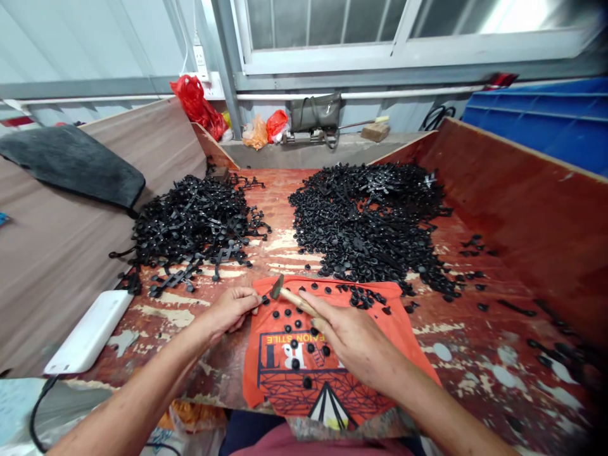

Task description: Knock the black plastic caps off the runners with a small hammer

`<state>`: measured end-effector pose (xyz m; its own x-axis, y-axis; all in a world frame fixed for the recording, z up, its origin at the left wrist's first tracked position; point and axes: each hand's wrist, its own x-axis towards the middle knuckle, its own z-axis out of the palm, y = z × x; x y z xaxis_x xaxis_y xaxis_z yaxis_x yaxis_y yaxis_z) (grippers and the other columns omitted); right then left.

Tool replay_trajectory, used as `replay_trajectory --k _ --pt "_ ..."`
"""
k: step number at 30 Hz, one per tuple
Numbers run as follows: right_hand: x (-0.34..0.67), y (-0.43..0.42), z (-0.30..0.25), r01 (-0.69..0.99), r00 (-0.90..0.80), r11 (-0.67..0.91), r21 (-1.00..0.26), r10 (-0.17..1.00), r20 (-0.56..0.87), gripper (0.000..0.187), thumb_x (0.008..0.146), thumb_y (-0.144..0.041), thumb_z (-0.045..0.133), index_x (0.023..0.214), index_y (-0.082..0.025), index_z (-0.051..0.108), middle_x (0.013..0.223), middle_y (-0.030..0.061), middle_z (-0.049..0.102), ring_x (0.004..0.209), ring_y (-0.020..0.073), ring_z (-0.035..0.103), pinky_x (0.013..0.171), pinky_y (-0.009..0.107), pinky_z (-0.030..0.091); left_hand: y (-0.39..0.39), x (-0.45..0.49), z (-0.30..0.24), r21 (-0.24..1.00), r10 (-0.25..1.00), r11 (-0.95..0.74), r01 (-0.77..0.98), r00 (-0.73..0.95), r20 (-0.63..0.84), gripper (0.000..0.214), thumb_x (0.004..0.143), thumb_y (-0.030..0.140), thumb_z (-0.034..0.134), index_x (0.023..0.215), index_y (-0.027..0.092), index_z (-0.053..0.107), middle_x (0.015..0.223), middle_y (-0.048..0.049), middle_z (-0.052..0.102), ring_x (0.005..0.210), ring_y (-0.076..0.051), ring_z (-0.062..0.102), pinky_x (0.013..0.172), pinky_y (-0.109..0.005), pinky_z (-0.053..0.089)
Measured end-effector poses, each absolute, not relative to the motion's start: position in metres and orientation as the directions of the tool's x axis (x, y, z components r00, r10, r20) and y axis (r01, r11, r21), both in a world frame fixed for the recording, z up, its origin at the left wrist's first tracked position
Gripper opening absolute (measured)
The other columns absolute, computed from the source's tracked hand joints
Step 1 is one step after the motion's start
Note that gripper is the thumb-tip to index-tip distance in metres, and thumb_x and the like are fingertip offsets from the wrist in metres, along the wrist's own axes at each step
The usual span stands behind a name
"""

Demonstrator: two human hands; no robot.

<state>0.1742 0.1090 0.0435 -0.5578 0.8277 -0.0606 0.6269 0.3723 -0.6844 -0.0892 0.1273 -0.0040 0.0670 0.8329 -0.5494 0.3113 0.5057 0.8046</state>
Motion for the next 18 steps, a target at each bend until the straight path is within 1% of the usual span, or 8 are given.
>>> replay_trajectory --k 3,6,9,12,15,18 --pt "0.172 0.109 0.046 0.632 -0.560 0.387 -0.672 0.827 -0.050 0.059 0.098 -0.017 0.041 0.152 -0.041 0.037 0.093 -0.0025 0.076 0.059 0.0126 0.061 0.060 0.023 0.042 0.127 -0.086 -0.002 0.800 0.838 0.498 0.334 0.050 -0.543 0.041 0.068 0.058 0.064 0.060 0.020 0.052 0.031 0.0110 0.032 0.028 -0.006 0.023 0.036 -0.021 0.009" --pt "0.168 0.109 0.048 0.634 -0.545 0.407 -0.658 0.839 -0.006 0.058 0.098 -0.019 0.040 0.153 -0.037 0.036 0.099 0.0010 0.076 0.069 0.0156 0.065 0.064 0.025 0.045 0.127 -0.084 -0.001 0.809 0.848 0.483 0.336 0.052 -0.528 0.041 0.067 0.057 0.066 0.058 0.020 0.051 0.032 0.0107 0.032 0.030 -0.005 0.023 0.037 -0.021 0.009" --pt "0.162 0.108 0.045 0.643 -0.552 0.438 -0.628 0.834 0.015 0.058 0.100 -0.020 0.038 0.155 -0.038 0.031 0.100 0.0021 0.076 0.079 0.0185 0.068 0.068 0.027 0.046 0.127 -0.084 -0.001 0.813 0.847 0.484 0.324 0.063 -0.529 0.040 0.068 0.055 0.065 0.057 0.020 0.050 0.032 0.0103 0.033 0.029 -0.005 0.023 0.037 -0.021 0.008" --pt "0.156 0.108 0.036 0.679 -0.587 0.476 -0.559 0.809 -0.023 0.058 0.102 -0.020 0.038 0.154 -0.041 0.029 0.093 0.0008 0.076 0.077 0.0188 0.069 0.066 0.026 0.045 0.127 -0.086 -0.001 0.813 0.843 0.491 0.311 0.067 -0.535 0.037 0.071 0.053 0.062 0.059 0.021 0.049 0.030 0.0105 0.033 0.027 -0.006 0.024 0.036 -0.021 0.009" --pt "0.154 0.107 0.029 0.728 -0.589 0.505 -0.463 0.807 -0.045 0.056 0.102 -0.020 0.038 0.154 -0.039 0.029 0.089 0.0018 0.075 0.077 0.0207 0.070 0.064 0.027 0.042 0.126 -0.087 -0.001 0.814 0.836 0.503 0.292 0.074 -0.543 0.036 0.071 0.054 0.060 0.060 0.022 0.048 0.029 0.0109 0.030 0.026 -0.006 0.022 0.035 -0.021 0.009" --pt "0.155 0.107 0.025 0.747 -0.586 0.518 -0.416 0.809 -0.046 0.059 0.101 -0.019 0.038 0.155 -0.039 0.026 0.091 0.0025 0.075 0.079 0.0227 0.070 0.063 0.029 0.040 0.124 -0.088 -0.001 0.829 0.841 0.497 0.257 0.090 -0.533 0.036 0.072 0.054 0.057 0.061 0.021 0.048 0.031 0.0104 0.032 0.028 -0.006 0.023 0.035 -0.020 0.010"
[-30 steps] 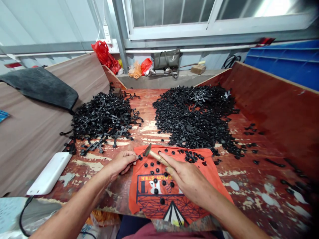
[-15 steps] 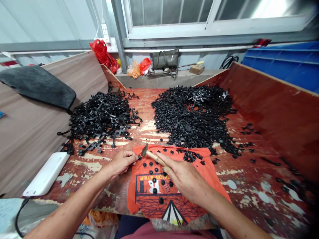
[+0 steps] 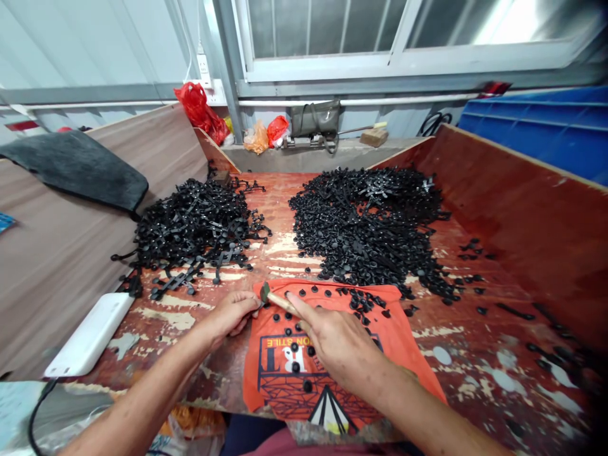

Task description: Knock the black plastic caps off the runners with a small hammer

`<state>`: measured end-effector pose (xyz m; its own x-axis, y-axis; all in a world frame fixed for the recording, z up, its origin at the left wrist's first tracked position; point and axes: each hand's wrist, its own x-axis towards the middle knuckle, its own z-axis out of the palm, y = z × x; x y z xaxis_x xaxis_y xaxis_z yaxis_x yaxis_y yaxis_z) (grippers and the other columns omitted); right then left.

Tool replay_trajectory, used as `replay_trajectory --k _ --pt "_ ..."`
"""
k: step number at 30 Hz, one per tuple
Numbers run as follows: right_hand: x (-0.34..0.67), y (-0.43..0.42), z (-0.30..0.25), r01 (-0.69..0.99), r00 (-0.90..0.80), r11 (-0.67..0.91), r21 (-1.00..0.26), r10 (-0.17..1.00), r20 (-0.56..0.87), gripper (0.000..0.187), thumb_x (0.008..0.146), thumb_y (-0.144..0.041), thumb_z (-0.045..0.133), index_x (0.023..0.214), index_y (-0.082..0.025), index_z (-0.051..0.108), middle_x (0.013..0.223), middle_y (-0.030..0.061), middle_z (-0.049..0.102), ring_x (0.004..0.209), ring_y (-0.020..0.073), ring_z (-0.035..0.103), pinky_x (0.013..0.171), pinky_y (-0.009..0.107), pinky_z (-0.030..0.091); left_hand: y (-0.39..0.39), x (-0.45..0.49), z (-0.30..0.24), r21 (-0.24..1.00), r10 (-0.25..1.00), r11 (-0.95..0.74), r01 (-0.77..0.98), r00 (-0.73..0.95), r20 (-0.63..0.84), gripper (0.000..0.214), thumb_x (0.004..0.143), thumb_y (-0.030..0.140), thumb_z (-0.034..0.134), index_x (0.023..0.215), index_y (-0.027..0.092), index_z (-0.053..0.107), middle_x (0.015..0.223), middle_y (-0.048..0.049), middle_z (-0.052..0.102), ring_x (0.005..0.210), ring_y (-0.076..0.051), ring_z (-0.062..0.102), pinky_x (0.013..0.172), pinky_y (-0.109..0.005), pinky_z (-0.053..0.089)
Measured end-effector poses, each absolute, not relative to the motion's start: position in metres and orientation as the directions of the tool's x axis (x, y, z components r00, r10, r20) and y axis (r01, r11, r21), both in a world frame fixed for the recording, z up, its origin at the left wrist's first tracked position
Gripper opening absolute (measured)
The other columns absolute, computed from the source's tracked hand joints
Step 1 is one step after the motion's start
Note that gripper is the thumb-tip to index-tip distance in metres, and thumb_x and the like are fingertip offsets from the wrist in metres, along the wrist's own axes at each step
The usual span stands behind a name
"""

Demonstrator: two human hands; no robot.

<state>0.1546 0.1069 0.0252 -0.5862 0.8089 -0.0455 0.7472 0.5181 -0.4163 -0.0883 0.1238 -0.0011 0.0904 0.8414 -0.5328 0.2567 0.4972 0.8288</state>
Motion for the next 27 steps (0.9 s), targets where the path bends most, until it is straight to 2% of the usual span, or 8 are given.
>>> replay_trajectory --k 4,9,13,15,19,23,27 --pt "0.156 0.107 0.024 0.735 -0.584 0.505 -0.453 0.811 -0.044 0.061 0.101 -0.019 0.039 0.156 -0.041 0.023 0.095 0.0028 0.076 0.082 0.0234 0.071 0.064 0.029 0.042 0.121 -0.090 -0.007 0.851 0.853 0.489 0.193 0.101 -0.513 0.034 0.071 0.052 0.061 0.064 0.021 0.049 0.034 0.0108 0.034 0.029 -0.005 0.023 0.035 -0.020 0.011" --pt "0.160 0.108 0.029 0.637 -0.558 0.382 -0.669 0.828 -0.059 0.058 0.101 -0.019 0.041 0.153 -0.042 0.031 0.108 0.0003 0.077 0.082 0.0191 0.072 0.071 0.027 0.049 0.120 -0.091 -0.012 0.848 0.845 0.519 0.104 0.087 -0.528 0.034 0.070 0.051 0.064 0.064 0.020 0.051 0.032 0.0111 0.034 0.028 -0.004 0.021 0.034 -0.019 0.010" --pt "0.170 0.108 0.034 0.550 -0.520 0.302 -0.779 0.854 -0.036 0.057 0.102 -0.019 0.036 0.153 -0.044 0.031 0.139 -0.0028 0.062 0.109 0.0199 0.068 0.092 0.034 0.049 0.121 -0.090 -0.006 0.851 0.848 0.523 0.049 0.074 -0.525 0.034 0.067 0.049 0.066 0.062 0.019 0.051 0.034 0.0105 0.036 0.028 -0.004 0.022 0.034 -0.019 0.010" --pt "0.174 0.108 0.035 0.540 -0.518 0.292 -0.790 0.855 -0.038 0.058 0.102 -0.018 0.036 0.153 -0.045 0.030 0.144 -0.0047 0.057 0.116 0.0200 0.065 0.095 0.035 0.048 0.121 -0.089 -0.004 0.854 0.850 0.515 0.072 0.086 -0.520 0.033 0.067 0.048 0.066 0.061 0.019 0.051 0.035 0.0105 0.036 0.028 -0.003 0.022 0.034 -0.019 0.009" --pt "0.179 0.107 0.031 0.577 -0.498 0.279 -0.768 0.865 -0.059 0.056 0.102 -0.020 0.036 0.153 -0.043 0.030 0.137 -0.0027 0.063 0.106 0.0191 0.069 0.087 0.034 0.052 0.121 -0.087 -0.003 0.858 0.857 0.494 0.141 0.084 -0.508 0.030 0.066 0.045 0.063 0.060 0.018 0.052 0.038 0.0099 0.039 0.028 -0.003 0.022 0.034 -0.019 0.008" --pt "0.179 0.106 0.027 0.617 -0.487 0.286 -0.733 0.870 -0.070 0.053 0.102 -0.024 0.037 0.152 -0.041 0.035 0.127 0.0004 0.070 0.095 0.0188 0.071 0.086 0.034 0.052 0.123 -0.087 -0.005 0.837 0.845 0.511 0.198 0.065 -0.531 0.030 0.066 0.046 0.063 0.059 0.020 0.051 0.031 0.0105 0.035 0.026 -0.004 0.022 0.033 -0.019 0.007" --pt "0.176 0.105 0.032 0.611 -0.507 0.327 -0.721 0.861 -0.039 0.054 0.103 -0.023 0.037 0.151 -0.046 0.034 0.117 -0.0029 0.074 0.081 0.0157 0.070 0.074 0.027 0.051 0.126 -0.087 -0.005 0.806 0.829 0.530 0.264 0.040 -0.558 0.032 0.066 0.051 0.062 0.060 0.021 0.051 0.027 0.0106 0.032 0.025 -0.005 0.021 0.033 -0.020 0.008"
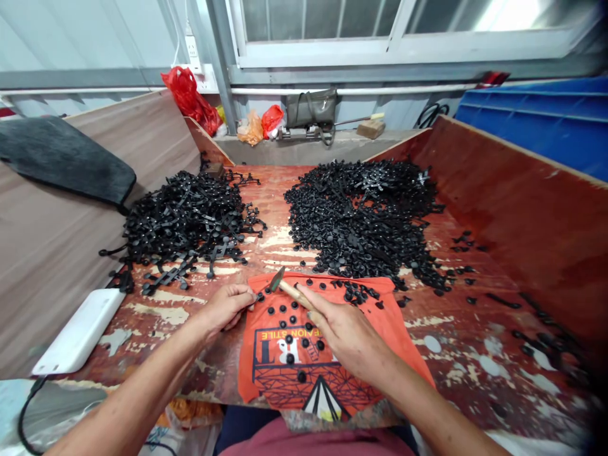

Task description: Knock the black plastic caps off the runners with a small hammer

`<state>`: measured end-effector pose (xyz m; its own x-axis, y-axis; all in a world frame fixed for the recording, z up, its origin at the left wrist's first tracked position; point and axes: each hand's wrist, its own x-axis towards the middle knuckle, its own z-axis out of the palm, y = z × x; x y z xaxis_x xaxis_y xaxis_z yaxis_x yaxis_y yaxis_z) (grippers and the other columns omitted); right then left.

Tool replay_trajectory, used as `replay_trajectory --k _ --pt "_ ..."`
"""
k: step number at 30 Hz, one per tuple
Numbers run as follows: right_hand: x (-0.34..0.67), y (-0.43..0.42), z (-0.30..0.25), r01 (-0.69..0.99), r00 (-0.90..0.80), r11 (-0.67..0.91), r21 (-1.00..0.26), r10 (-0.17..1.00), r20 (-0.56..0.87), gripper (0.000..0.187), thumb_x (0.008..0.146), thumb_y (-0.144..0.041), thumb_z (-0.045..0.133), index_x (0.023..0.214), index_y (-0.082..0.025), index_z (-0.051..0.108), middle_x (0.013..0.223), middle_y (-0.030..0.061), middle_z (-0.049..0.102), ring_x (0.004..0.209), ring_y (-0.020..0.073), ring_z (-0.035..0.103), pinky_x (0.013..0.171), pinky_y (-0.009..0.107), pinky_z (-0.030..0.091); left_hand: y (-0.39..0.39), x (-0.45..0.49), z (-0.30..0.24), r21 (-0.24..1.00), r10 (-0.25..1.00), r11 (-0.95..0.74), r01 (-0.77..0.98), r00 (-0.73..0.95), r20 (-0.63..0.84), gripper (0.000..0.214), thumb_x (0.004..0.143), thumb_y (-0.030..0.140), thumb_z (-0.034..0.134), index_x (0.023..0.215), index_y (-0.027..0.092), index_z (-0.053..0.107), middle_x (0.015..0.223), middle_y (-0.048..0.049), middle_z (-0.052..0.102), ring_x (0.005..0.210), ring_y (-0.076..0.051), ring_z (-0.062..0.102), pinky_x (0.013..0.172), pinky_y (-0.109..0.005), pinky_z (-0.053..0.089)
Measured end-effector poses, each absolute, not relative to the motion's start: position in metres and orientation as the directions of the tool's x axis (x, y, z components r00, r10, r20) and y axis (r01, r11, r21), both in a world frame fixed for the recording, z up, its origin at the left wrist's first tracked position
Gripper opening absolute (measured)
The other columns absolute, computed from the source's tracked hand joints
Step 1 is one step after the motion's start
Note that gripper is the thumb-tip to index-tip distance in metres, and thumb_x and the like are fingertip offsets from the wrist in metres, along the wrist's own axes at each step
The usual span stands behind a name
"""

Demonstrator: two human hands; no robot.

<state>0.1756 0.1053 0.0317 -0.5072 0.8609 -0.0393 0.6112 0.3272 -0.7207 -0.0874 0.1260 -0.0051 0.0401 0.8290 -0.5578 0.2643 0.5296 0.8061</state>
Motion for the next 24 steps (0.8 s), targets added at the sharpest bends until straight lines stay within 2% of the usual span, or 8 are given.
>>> replay_trajectory --k 3,5,10,13,16,20,22,24 --pt "0.173 0.106 0.038 0.625 -0.515 0.358 -0.693 0.857 -0.022 0.055 0.101 -0.020 0.040 0.150 -0.044 0.037 0.103 -0.0031 0.076 0.062 0.0128 0.064 0.060 0.022 0.044 0.127 -0.088 -0.006 0.800 0.827 0.532 0.278 0.033 -0.561 0.034 0.067 0.052 0.062 0.061 0.021 0.052 0.027 0.0108 0.031 0.025 -0.005 0.020 0.033 -0.020 0.008" --pt "0.171 0.107 0.043 0.631 -0.521 0.379 -0.676 0.853 -0.008 0.054 0.100 -0.020 0.041 0.150 -0.041 0.040 0.096 -0.0021 0.076 0.056 0.0119 0.060 0.057 0.022 0.040 0.125 -0.089 -0.007 0.811 0.834 0.519 0.270 0.046 -0.550 0.034 0.067 0.052 0.062 0.061 0.020 0.052 0.027 0.0108 0.031 0.026 -0.005 0.021 0.034 -0.019 0.008" --pt "0.170 0.107 0.047 0.600 -0.549 0.417 -0.683 0.835 0.028 0.054 0.101 -0.020 0.041 0.151 -0.041 0.038 0.101 -0.0028 0.076 0.058 0.0107 0.060 0.060 0.022 0.040 0.120 -0.091 -0.012 0.852 0.862 0.483 0.203 0.062 -0.504 0.032 0.069 0.049 0.062 0.064 0.018 0.054 0.034 0.0105 0.038 0.027 -0.004 0.022 0.035 -0.019 0.008" --pt "0.169 0.107 0.047 0.636 -0.547 0.429 -0.642 0.837 0.017 0.056 0.100 -0.019 0.042 0.151 -0.040 0.038 0.093 -0.0025 0.076 0.055 0.0111 0.059 0.055 0.022 0.038 0.119 -0.089 -0.011 0.844 0.855 0.498 0.201 0.048 -0.516 0.031 0.068 0.049 0.062 0.063 0.019 0.053 0.033 0.0111 0.036 0.027 -0.004 0.022 0.034 -0.019 0.009" --pt "0.168 0.108 0.047 0.660 -0.556 0.446 -0.605 0.831 0.006 0.057 0.099 -0.018 0.042 0.151 -0.039 0.037 0.089 -0.0012 0.076 0.065 0.0150 0.066 0.057 0.022 0.042 0.121 -0.087 -0.008 0.831 0.848 0.509 0.222 0.033 -0.529 0.033 0.066 0.050 0.064 0.063 0.020 0.050 0.031 0.0123 0.032 0.027 -0.004 0.020 0.033 -0.018 0.009" --pt "0.163 0.107 0.049 0.651 -0.554 0.498 -0.573 0.828 0.090 0.059 0.099 -0.019 0.041 0.155 -0.035 0.032 0.103 0.0026 0.076 0.086 0.0196 0.071 0.071 0.027 0.051 0.121 -0.087 -0.007 0.821 0.844 0.517 0.243 0.016 -0.536 0.033 0.066 0.051 0.064 0.065 0.020 0.052 0.029 0.0123 0.032 0.026 -0.004 0.019 0.033 -0.018 0.009" --pt "0.160 0.106 0.046 0.660 -0.550 0.513 -0.549 0.828 0.111 0.060 0.100 -0.020 0.041 0.156 -0.034 0.028 0.104 0.0033 0.076 0.087 0.0202 0.071 0.073 0.029 0.052 0.121 -0.087 -0.008 0.823 0.845 0.517 0.236 0.017 -0.535 0.032 0.067 0.051 0.064 0.067 0.020 0.054 0.030 0.0121 0.034 0.026 -0.004 0.020 0.033 -0.018 0.009" --pt "0.156 0.105 0.041 0.690 -0.562 0.512 -0.511 0.825 0.068 0.059 0.100 -0.019 0.041 0.155 -0.035 0.030 0.098 0.0028 0.077 0.083 0.0200 0.071 0.071 0.028 0.051 0.120 -0.088 -0.010 0.828 0.845 0.514 0.223 0.033 -0.533 0.032 0.068 0.051 0.063 0.067 0.020 0.054 0.029 0.0121 0.033 0.026 -0.005 0.019 0.033 -0.019 0.009"
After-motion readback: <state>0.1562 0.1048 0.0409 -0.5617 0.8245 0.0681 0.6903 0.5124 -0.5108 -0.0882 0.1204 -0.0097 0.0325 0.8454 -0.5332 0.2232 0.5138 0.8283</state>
